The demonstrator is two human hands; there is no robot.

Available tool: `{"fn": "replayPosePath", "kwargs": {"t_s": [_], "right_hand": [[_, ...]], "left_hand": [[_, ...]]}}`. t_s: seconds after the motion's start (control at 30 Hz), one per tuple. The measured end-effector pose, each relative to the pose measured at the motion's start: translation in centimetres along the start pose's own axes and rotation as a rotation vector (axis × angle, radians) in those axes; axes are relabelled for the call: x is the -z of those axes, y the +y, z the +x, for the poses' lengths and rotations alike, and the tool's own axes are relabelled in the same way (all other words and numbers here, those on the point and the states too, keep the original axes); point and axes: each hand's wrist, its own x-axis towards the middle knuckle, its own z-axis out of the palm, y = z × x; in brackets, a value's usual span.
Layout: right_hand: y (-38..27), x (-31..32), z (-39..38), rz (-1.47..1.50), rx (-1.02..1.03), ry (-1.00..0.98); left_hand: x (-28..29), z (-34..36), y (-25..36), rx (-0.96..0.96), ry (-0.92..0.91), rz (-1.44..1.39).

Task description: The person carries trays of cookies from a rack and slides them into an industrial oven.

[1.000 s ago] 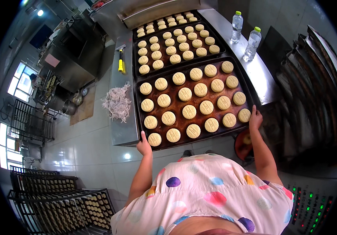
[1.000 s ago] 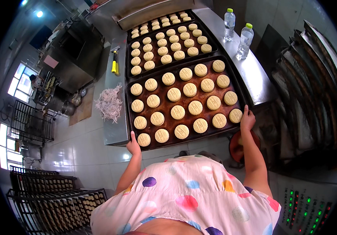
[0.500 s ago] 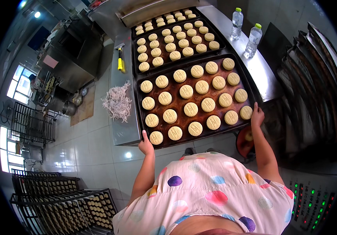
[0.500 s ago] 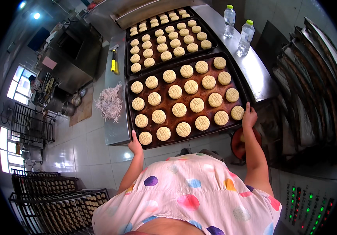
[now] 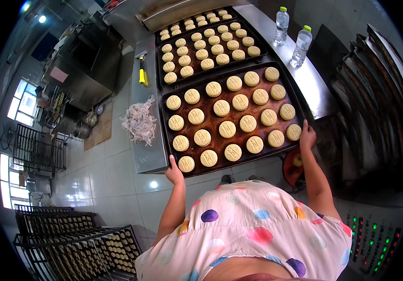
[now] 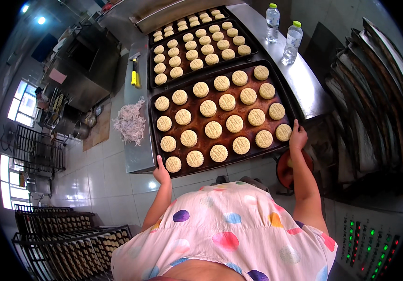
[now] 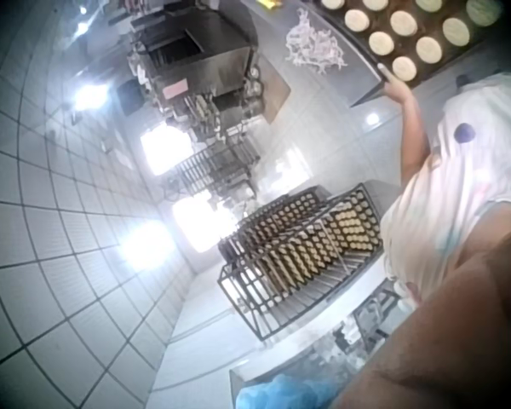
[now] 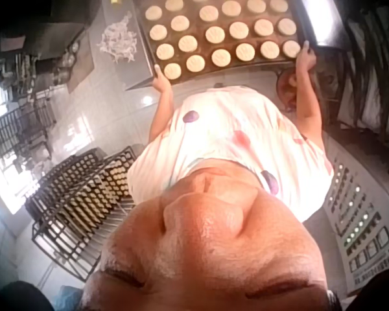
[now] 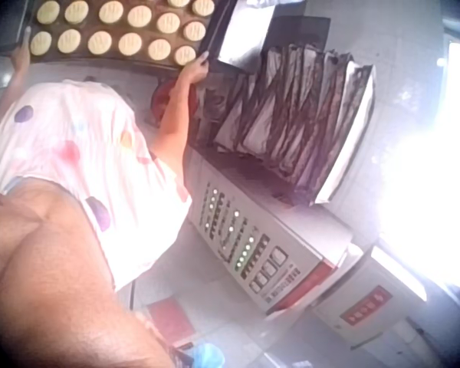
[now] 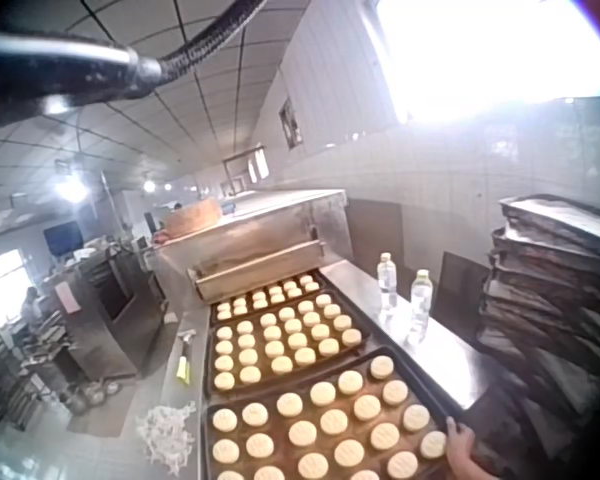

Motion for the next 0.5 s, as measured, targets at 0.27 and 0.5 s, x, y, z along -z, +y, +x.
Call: {"fn": "replayPosePath", "kwargs": {"t_s": [0.27, 0.5], "right_hand": [[0.7, -0.3, 0.3, -0.009, -0.017, 0.012], [2.7, -0.9, 1.0, 0.194, -0.064, -0.058]], "left_hand": [[0.0, -0.5, 0.6, 0.024, -0.025, -0.079], [0.0, -1.4, -0.4, 0.399, -0.258, -0.634]]}}
